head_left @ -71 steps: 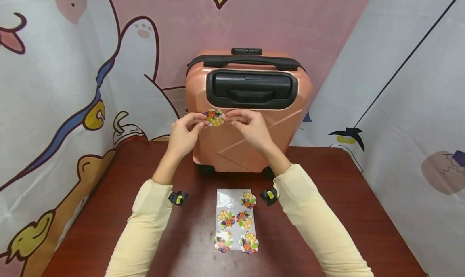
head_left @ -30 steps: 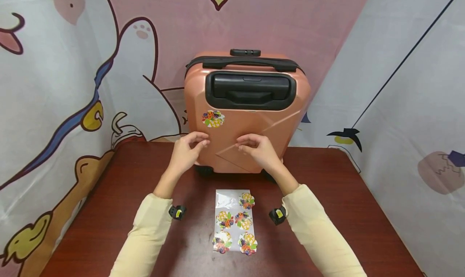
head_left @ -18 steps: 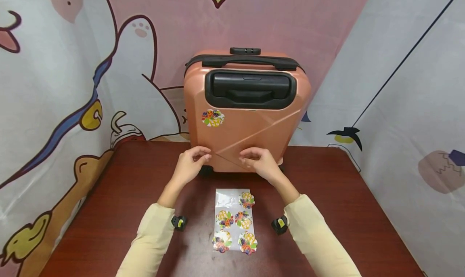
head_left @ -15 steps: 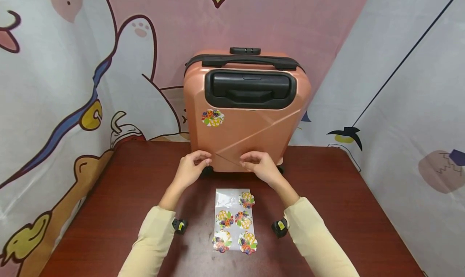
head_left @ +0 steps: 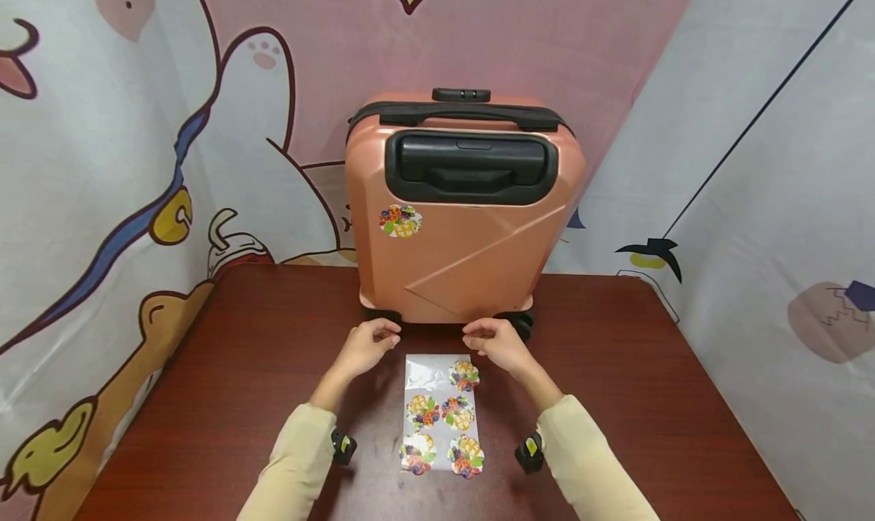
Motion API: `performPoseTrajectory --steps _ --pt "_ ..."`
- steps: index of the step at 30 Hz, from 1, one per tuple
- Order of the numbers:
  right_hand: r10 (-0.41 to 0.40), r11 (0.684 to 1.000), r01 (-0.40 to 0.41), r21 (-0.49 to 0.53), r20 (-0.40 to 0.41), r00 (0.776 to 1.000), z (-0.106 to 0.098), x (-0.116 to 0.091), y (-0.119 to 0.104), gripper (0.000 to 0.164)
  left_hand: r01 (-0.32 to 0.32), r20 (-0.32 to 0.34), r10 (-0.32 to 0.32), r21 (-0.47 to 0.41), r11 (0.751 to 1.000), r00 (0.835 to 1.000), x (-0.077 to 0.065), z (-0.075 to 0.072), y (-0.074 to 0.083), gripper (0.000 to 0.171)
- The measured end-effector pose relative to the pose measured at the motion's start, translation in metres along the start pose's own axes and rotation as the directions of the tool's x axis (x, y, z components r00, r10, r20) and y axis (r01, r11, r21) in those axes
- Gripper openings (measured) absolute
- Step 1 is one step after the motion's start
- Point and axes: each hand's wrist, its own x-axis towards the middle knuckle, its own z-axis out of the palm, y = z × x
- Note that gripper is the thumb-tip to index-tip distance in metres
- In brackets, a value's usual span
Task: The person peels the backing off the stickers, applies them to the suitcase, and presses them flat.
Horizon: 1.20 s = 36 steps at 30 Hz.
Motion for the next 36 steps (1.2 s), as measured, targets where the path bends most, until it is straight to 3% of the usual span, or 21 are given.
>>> performPoseTrajectory --steps 7,20,29,36 --pt "0.074 0.997 -0.074 0.004 -0.031 0.997 0.000 -0.003 0.030 0.022 0.049 0.068 -0.054 0.067 0.997 0.996 -0.006 0.014 -0.018 0.014" --pt "0.121 0.993 -0.121 0.004 -0.081 0.989 0.005 -0.007 0.065 0.018 0.068 0.085 -0.074 0.072 0.995 0.994 -0.009 0.030 -0.032 0.010" --pt "0.125 0.992 -0.126 0.004 -0.093 0.988 0.014 -0.004 0.071 0.018 0.080 0.078 -0.086 0.069 0.994 0.993 -0.011 0.036 -0.035 0.011" --pt "0.087 0.996 -0.085 0.021 -0.100 0.991 0.019 -0.004 0.071 0.019 0.078 0.075 -0.083 0.070 0.994 0.994 -0.011 0.039 -0.035 0.011"
